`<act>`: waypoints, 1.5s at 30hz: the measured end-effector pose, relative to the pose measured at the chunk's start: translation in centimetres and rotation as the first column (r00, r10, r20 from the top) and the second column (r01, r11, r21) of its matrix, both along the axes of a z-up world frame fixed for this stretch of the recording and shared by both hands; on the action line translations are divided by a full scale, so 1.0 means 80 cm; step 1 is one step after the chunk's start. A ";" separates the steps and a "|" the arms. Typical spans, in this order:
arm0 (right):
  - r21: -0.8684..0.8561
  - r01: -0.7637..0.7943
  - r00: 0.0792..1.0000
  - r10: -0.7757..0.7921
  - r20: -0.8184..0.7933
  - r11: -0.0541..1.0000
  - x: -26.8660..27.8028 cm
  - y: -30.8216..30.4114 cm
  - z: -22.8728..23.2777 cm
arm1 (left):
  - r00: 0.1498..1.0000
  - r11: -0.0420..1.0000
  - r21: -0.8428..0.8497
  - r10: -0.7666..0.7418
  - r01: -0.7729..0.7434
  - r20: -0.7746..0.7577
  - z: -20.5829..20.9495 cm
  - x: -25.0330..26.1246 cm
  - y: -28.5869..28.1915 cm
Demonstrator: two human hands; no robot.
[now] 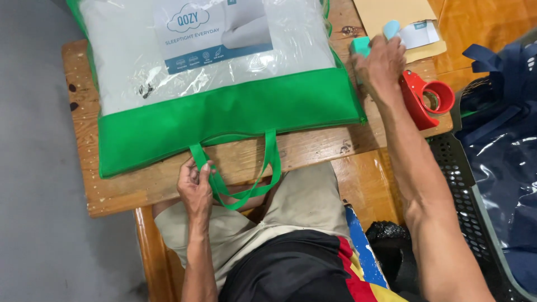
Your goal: Packaging a pillow into a green bag and sealing it with a small component
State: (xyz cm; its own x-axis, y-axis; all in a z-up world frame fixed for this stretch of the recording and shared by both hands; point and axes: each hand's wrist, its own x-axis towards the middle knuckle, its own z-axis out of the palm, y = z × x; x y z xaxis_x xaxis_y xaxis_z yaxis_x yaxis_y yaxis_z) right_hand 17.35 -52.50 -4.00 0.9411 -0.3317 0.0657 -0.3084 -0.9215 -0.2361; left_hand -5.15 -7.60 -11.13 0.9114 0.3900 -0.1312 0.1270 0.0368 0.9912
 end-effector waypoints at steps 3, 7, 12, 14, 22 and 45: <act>-0.026 0.037 0.979 -0.031 0.200 0.999 0.026 -0.040 -0.012 | 0.999 0.998 -0.048 0.026 -0.027 -0.028 0.016 0.000 -0.002; 0.063 0.010 0.993 -0.018 0.121 0.998 0.027 -0.063 -0.017 | 0.999 0.998 -0.034 0.049 -0.049 -0.006 0.001 0.001 0.003; -0.062 -0.245 0.856 0.246 0.455 0.967 0.030 -0.069 -0.046 | 0.998 0.994 -0.089 0.060 -0.061 -0.019 -0.013 0.002 0.005; 0.114 -0.159 0.967 0.132 0.216 0.981 0.007 -0.023 -0.003 | 0.998 0.994 -0.091 0.052 -0.053 -0.020 -0.013 0.002 0.007; 0.103 -0.215 0.960 0.190 0.207 0.971 0.028 -0.031 -0.026 | 0.999 0.993 -0.106 0.048 -0.049 -0.008 -0.014 0.002 0.009; 0.021 -0.912 0.375 0.813 0.447 0.409 -0.219 0.354 -0.008 | 0.997 0.895 -0.441 0.082 -0.067 0.014 -0.052 -0.028 -0.007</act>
